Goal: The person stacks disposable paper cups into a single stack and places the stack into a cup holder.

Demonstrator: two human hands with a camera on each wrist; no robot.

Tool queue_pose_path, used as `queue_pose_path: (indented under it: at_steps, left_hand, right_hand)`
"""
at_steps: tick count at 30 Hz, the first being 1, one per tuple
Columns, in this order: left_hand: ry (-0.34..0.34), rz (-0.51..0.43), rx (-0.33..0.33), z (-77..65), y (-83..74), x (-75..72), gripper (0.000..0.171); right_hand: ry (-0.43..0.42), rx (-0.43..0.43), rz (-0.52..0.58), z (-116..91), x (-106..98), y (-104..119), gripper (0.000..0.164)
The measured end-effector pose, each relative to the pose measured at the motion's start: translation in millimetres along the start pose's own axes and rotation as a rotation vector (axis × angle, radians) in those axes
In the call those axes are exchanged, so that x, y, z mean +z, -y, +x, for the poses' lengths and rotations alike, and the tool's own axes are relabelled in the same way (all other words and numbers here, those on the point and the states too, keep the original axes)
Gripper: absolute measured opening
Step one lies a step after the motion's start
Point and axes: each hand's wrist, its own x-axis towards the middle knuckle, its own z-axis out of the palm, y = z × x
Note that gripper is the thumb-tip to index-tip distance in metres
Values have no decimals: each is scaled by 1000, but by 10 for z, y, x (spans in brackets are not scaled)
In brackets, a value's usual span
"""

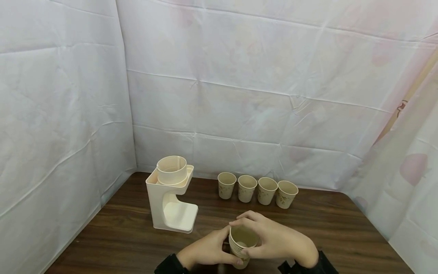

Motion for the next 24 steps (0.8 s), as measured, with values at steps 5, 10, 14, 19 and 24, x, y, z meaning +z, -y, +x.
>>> queue_pose_path:
  at_steps: [5, 10, 14, 19, 24]
  left_hand:
    - [7, -18, 6, 1, 5, 3, 69]
    - [21, -44, 5, -2, 17, 0, 70]
    - [11, -37, 3, -9, 24, 6, 70]
    - [6, -29, 2, -6, 24, 8, 70]
    - [7, -23, 5, -3, 21, 5, 71]
  right_hand:
    - [10, 24, -2, -13, 4, 6, 55]
    - [25, 36, 8, -20, 6, 8, 55]
    - [26, 35, -4, -21, 5, 18, 55]
    - [22, 31, -28, -21, -2, 25, 56]
    - [27, 47, -28, -30, -3, 30, 56]
